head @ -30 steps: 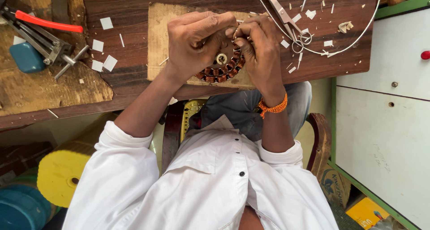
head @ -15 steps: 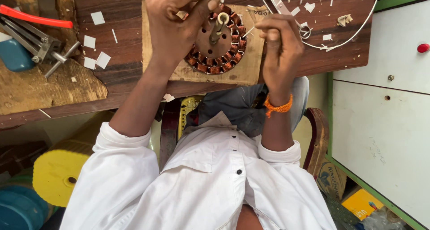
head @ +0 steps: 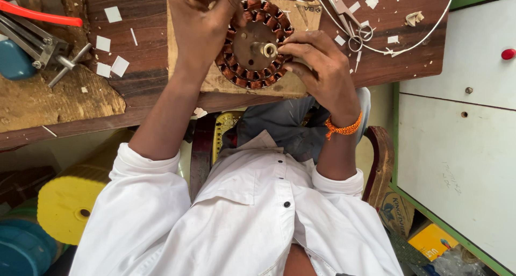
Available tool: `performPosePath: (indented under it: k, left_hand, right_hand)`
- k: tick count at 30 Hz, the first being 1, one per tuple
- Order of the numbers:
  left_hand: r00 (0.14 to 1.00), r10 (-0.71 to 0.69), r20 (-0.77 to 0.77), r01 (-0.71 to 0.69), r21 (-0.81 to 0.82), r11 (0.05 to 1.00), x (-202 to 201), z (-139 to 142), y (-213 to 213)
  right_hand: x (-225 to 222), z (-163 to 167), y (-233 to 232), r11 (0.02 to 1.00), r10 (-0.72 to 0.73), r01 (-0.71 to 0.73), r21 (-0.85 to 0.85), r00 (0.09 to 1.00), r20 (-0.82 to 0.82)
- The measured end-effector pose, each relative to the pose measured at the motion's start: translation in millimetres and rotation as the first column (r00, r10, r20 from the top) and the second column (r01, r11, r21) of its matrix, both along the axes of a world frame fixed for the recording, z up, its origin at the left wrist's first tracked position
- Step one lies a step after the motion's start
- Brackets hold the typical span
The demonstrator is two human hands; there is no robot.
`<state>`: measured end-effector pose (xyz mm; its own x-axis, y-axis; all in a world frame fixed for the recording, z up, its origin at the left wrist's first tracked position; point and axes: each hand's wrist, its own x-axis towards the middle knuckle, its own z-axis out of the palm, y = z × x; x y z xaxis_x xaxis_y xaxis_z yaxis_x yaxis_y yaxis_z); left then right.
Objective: The person inserts small white insulating pieces into the slots of a copper-wound stator, then cuts a white wire with scissors and threads it through the stator. The person continues inserting insulators and adjusting the wire placement.
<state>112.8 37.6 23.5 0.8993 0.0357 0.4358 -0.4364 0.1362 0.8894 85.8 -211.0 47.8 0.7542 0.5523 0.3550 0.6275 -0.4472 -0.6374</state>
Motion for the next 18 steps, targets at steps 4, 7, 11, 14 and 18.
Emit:
performPosePath:
  k: [4, 7, 11, 14, 18]
  left_hand:
    - [1.0, -0.007, -0.021, 0.006, -0.046, 0.999, 2.2, -9.4, 0.8]
    - [0.999, -0.005, -0.034, 0.003, -0.045, 0.999, 3.9, -14.5, -0.7]
    - [0.995, -0.018, -0.094, 0.014, -0.047, 0.999, 5.3, -18.9, -1.8]
    - [0.991, -0.051, -0.124, 0.041, -0.081, 0.996, 7.4, -20.0, -0.5]
    - [0.988, -0.087, -0.123, 0.072, -0.125, 0.99, 9.5, -18.5, 1.8]
  right_hand:
    - [6.3, 4.3, -2.0, 0.996, 0.063, -0.068, -0.055, 0.995, -0.073]
    - [10.4, 6.4, -1.4, 0.987, 0.085, -0.089, -0.133, 0.996, -0.03]
    - [18.3, 9.7, -5.1, 0.956, 0.176, -0.131, -0.264, 0.972, 0.156]
    - [21.7, 9.1, -7.9, 0.937, 0.228, -0.147, -0.316, 0.944, 0.239]
    - [24.6, 1.6, -7.8, 0.947, 0.24, -0.156, -0.281, 0.925, 0.294]
